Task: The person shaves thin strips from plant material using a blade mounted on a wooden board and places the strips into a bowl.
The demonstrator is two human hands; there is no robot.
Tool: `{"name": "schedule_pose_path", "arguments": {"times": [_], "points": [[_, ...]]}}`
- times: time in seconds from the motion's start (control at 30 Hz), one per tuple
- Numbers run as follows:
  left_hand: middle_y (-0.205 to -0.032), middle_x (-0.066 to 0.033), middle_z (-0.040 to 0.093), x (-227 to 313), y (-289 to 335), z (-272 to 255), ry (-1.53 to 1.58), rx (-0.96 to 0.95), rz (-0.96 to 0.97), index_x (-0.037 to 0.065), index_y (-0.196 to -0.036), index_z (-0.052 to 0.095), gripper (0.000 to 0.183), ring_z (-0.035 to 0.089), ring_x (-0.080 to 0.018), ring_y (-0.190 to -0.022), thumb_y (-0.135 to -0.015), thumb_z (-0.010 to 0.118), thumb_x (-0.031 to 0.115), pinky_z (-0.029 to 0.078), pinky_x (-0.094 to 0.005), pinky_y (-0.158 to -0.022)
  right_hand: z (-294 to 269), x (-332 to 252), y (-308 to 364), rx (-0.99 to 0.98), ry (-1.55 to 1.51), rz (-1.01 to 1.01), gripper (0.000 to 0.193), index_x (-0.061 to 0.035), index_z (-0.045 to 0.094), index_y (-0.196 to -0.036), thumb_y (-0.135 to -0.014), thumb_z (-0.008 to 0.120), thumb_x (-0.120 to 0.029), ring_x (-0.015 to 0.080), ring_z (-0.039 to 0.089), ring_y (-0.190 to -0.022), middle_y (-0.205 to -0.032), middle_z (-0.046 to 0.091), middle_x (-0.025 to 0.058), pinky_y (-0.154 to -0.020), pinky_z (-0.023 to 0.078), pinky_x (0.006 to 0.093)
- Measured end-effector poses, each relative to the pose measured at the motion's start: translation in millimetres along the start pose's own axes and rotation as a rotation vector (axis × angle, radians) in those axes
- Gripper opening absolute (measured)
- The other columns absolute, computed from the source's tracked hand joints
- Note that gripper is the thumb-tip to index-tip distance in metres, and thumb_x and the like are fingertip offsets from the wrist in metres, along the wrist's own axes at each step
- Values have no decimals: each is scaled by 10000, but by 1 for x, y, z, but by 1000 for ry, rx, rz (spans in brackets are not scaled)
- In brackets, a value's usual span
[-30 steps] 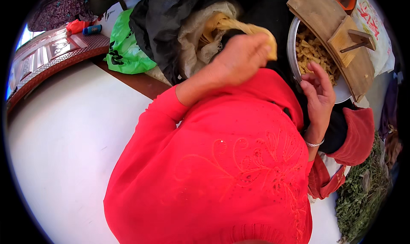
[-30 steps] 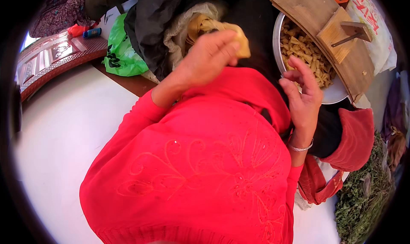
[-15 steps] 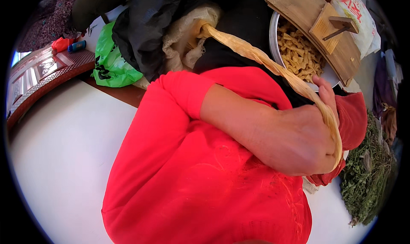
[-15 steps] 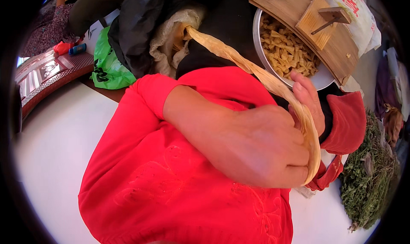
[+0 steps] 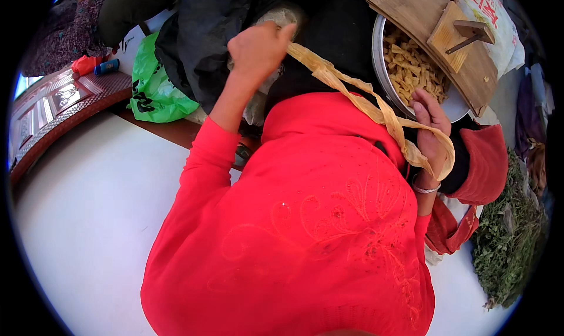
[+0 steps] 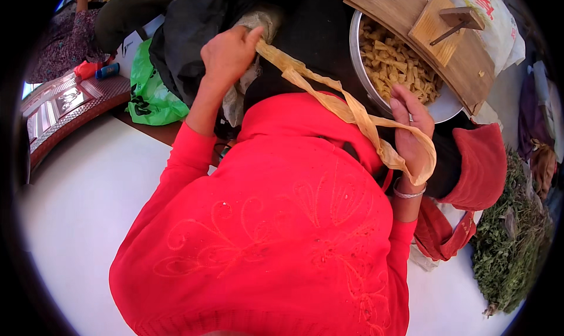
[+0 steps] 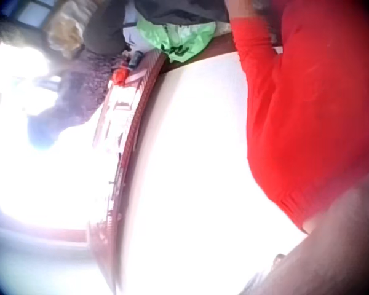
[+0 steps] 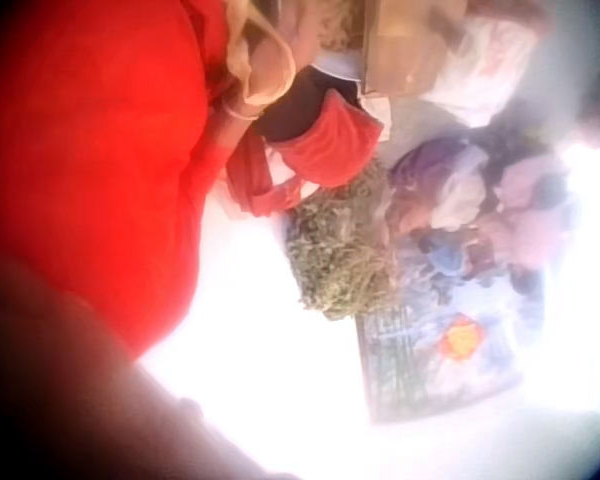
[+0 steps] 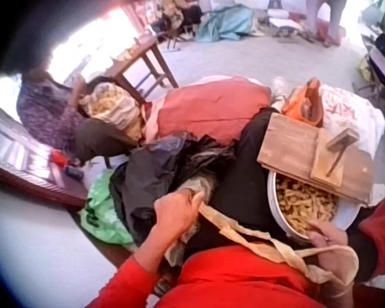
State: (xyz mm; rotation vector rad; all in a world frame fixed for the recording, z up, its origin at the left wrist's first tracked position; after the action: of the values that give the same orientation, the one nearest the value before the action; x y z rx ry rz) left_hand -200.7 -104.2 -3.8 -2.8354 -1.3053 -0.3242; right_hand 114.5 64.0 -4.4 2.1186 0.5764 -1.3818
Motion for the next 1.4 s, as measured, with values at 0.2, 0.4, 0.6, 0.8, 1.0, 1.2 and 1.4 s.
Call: {"name": "schedule_pose_path", "arguments": {"times": [0.2, 0.4, 0.6, 0.8, 1.0, 1.2, 1.4], "points": [[-801, -203, 643, -28, 4, 54, 259, -227, -162, 41, -848, 652, 435, 624, -376, -821, -844, 530, 459, 462, -440, -740, 14, -17, -12, -121, 90, -42, 234, -8, 635, -1106, -877, 611, -49, 126, 592, -890, -965, 658, 76, -792, 455, 244], [-747, -72, 559, 105, 49, -33, 876, -301, 422, 7, -871, 570, 103, 486, -122, -645, -872, 540, 106, 424, -283, -601, -75, -59, -26, 191, 7, -197, 331, -17, 596, -1192, -862, 598, 15, 127, 591, -963, -1048, 647, 46, -845, 465, 250], [-889, -70, 606, 224, 105, -88, 1520, -1108, 829, -29, -1088, 524, 209, 581, -143, -789, -941, 483, 114, 455, -260, -715, 10, -146, 15, -527, 31, -344, 461, -29, 577, -1177, -731, 689, -51, 250, 535, -1136, -1243, 544, 142, -934, 413, 312], [-688, -62, 535, 191, 41, -75, 808, -639, 784, -35, -876, 605, 123, 474, -104, -605, -903, 559, 75, 396, -246, -553, -29, -63, 23, -230, 158, 9, 186, 15, 578, -905, -785, 697, -61, 160, 434, -576, -665, 489, 86, -550, 404, 269], [-655, -96, 507, 164, 17, -81, 515, -460, 766, -23, -837, 598, 141, 478, -154, -572, -904, 557, 95, 403, -280, -551, -38, -68, 30, -40, 491, -193, 279, -23, 551, -826, -756, 756, -198, 241, 461, -511, -617, 464, 127, -498, 394, 322], [-976, -173, 604, 170, 23, -66, 99, -332, 962, -3, -1023, 599, 229, 599, -302, -854, -844, 601, 140, 456, -325, -738, -19, -88, 22, 54, 347, -405, 530, -35, 611, -931, -668, 741, -477, 271, 531, -536, -628, 537, 103, -504, 422, 333], [-996, -123, 610, 238, 54, -35, 921, -955, 811, -28, -1167, 544, 378, 593, -196, -900, -855, 609, 174, 468, -315, -798, -32, -95, 7, 149, 159, -336, 396, -53, 599, -955, -789, 707, -397, 241, 548, -531, -610, 529, 87, -516, 436, 301]]}}
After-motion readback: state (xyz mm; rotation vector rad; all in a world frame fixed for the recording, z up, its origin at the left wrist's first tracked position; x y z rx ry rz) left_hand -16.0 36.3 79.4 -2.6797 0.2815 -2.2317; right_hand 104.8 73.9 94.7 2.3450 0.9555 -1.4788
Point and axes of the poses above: each hand's wrist, its own y-axis away from the middle knuckle, its own z-axis out of the palm, x = y × z, the point moved 8 cm from there along -y, towards the middle knuckle
